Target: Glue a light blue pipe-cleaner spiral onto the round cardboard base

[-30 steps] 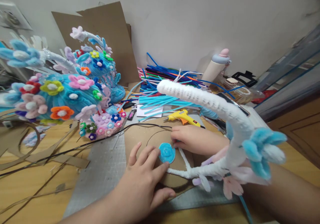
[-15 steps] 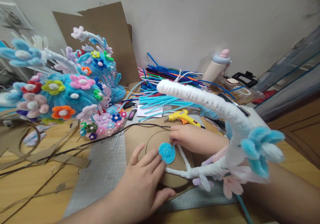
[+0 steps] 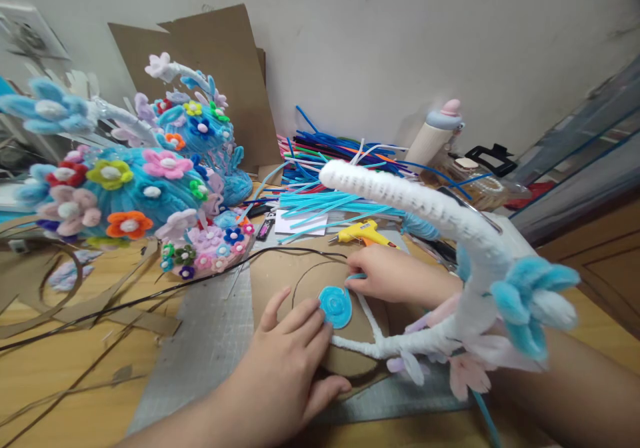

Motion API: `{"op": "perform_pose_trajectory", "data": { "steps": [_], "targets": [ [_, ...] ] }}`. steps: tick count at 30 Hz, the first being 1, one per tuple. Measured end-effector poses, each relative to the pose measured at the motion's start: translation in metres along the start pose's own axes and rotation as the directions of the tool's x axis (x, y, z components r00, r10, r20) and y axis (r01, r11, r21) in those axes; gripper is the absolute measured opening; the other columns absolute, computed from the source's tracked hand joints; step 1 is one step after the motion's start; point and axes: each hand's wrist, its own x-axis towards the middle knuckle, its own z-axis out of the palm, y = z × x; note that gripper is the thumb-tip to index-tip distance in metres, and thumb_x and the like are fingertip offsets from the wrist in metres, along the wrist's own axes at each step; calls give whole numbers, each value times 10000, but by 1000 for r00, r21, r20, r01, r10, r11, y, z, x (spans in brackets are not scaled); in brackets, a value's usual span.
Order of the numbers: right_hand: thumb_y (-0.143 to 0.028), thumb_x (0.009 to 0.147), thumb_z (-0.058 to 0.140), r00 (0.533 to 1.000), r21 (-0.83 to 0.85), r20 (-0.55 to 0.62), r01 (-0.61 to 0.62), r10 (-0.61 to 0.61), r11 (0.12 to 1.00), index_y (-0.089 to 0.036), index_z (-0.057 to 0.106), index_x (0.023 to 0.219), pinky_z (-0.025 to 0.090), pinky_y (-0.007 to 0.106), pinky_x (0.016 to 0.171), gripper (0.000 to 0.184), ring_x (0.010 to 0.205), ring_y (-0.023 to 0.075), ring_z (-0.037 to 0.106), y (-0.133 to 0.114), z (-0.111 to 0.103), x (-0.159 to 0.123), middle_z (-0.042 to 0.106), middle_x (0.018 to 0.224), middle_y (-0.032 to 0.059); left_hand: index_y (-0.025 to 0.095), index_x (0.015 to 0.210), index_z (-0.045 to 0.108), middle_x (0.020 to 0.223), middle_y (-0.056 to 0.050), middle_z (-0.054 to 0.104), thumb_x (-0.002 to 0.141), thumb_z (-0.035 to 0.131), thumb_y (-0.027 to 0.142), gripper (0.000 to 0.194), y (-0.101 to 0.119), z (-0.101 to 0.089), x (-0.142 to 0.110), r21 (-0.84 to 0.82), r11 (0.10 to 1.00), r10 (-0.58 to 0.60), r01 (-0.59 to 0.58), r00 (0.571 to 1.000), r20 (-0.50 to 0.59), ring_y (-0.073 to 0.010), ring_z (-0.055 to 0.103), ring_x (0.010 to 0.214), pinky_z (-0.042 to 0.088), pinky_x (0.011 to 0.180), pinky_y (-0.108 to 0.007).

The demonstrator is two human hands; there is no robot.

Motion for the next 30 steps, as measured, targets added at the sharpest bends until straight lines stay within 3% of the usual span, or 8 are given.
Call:
{"op": "perform_pose_trajectory", "data": {
  "steps": [7, 16, 20, 24, 30],
  "targets": [
    [-237, 828, 600, 992, 80, 99, -81, 73, 994, -113, 621, 761, 259, 210, 545, 142, 607, 67, 417, -22, -12, -1, 593, 701, 7, 212, 1192, 568, 1195, -26, 653, 929, 473, 549, 438, -1, 1, 1, -2, 1000, 3, -3, 1000, 8, -235, 466, 1258, -35, 1153, -441],
    [-244, 836, 573, 984, 191, 157, -119, 89, 974, -99, 637, 754, 254, 207, 523, 180, 550, 60, 395, -23, -11, 3, 513, 590, -5, 214, 1181, 571, 1159, -28, 662, 923, 490, 543, 426, -1, 1, -1, -18, 1000, -2, 2, 1000, 16, -232, 472, 1253, -13, 1157, -450],
    [-169, 813, 527, 981, 394, 179, -142, 75, 908, -68, 633, 705, 267, 215, 527, 183, 521, 57, 383, -21, -8, 5, 489, 564, 7, 217, 1179, 576, 1147, -33, 669, 915, 501, 545, 427, -1, 1, 1, -15, 1000, -1, 1, 1000, 4, -233, 482, 1242, -1, 1156, -455],
    [-170, 847, 388, 960, 573, 270, -223, 76, 788, -69, 609, 706, 296, 221, 508, 281, 510, 80, 410, -17, -5, 8, 494, 564, 26, 216, 1185, 571, 1162, -25, 663, 920, 490, 550, 434, -2, 1, 1, -14, 1000, -4, 4, 1000, 11, -228, 475, 1250, -31, 1155, -444],
    [-98, 787, 356, 928, 645, 372, -256, -3, 721, -69, 614, 783, 293, 186, 482, 260, 473, 54, 391, -7, -6, 11, 509, 574, 10, 212, 1197, 568, 1169, -28, 665, 916, 501, 546, 441, -1, 0, 1, -15, 1000, -5, 5, 1000, 8, -235, 484, 1243, 17, 1156, -464]
  ]
}}
